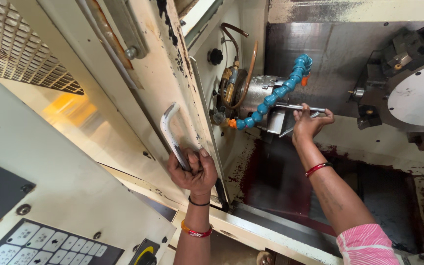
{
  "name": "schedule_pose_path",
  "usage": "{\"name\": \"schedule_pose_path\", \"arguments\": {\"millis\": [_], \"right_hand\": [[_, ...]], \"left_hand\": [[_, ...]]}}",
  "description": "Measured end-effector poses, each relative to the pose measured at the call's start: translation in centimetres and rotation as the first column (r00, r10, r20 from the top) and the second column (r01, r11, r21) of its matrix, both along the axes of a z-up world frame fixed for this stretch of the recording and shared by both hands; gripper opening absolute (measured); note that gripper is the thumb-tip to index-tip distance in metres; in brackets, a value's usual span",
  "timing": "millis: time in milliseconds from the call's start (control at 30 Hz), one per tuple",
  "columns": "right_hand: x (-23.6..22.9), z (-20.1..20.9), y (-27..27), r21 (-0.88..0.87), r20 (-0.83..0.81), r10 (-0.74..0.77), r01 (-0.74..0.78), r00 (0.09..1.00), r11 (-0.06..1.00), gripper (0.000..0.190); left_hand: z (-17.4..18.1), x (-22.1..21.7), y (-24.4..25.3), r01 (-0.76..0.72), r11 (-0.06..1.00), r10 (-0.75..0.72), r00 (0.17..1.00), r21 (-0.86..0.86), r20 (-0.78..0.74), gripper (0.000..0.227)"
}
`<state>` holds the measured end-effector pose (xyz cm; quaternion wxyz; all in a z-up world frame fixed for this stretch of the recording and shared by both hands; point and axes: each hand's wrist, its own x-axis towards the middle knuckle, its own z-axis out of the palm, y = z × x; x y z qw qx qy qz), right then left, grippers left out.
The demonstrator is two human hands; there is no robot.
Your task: The person opens a machine door, uses a hex key to adjust internal components, and then closes the door. The task involves precise tool manipulation inside the machine.
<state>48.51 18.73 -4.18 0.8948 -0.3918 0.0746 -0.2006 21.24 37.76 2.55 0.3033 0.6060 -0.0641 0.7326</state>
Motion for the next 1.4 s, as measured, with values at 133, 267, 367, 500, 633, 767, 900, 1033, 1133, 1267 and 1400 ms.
{"name": "schedule_pose_path", "arguments": {"millis": [133,267,367,500,633,767,900,1033,1133,1267,1400], "right_hand": [[-0.1,-0.4,0.9,-0.021,0.021,0.015,-0.015,1.0,1.0,0.064],[-0.1,-0.5,1.2,-0.138,0.021,0.071,-0.068,0.997,0.988,0.053],[-0.5,-1.4,1.7,-0.168,0.071,0.12,-0.107,0.99,0.98,0.045],[-0.4,-2.6,1.1,-0.141,0.085,0.179,-0.166,0.98,0.976,0.048],[-0.2,-3.7,-0.1,-0.102,0.131,0.283,-0.271,0.95,0.957,0.065],[-0.5,-4.4,-1.1,-0.193,-0.011,0.381,-0.376,0.924,0.906,0.074],[-1.1,-4.4,-1.5,-0.193,0.0,0.478,-0.469,0.878,0.862,0.083],[-1.1,-4.2,-1.9,-0.167,-0.12,0.481,-0.495,0.869,0.853,0.082],[-0.9,-4.4,-1.9,-0.149,-0.106,0.499,-0.51,0.86,0.847,0.084],[-0.5,-4.8,-1.7,-0.161,-0.065,0.509,-0.512,0.858,0.844,0.087],[-0.6,-4.5,-1.8,-0.186,-0.098,0.512,-0.521,0.854,0.833,0.088]], "left_hand": [[-0.3,0.2,0.2,-0.077,0.996,0.077,0.997,0.035,-0.003,0.052],[-0.4,0.7,-0.3,0.11,0.993,-0.11,0.994,-0.046,0.015,0.049],[-0.6,0.8,-0.1,0.095,0.995,-0.094,0.995,-0.021,0.018,0.048],[-1.0,1.2,-0.4,0.094,0.994,-0.093,0.996,-0.048,0.019,0.047],[-1.2,1.8,-1.0,-0.029,0.998,0.03,0.999,-0.063,0.016,0.049],[-1.3,2.0,-1.7,0.079,0.992,-0.076,0.997,-0.097,0.034,0.049],[-1.3,1.9,-1.7,0.127,0.985,-0.123,0.991,-0.116,0.048,0.049],[-1.4,2.0,-1.7,0.125,0.986,-0.12,0.992,-0.113,0.049,0.048],[-1.6,2.2,-1.5,0.103,0.987,-0.098,0.994,-0.125,0.05,0.048],[-1.8,2.3,-1.3,0.117,0.985,-0.111,0.992,-0.13,0.051,0.048],[-1.9,2.5,-1.2,0.109,0.985,-0.103,0.993,-0.134,0.052,0.048]]}}
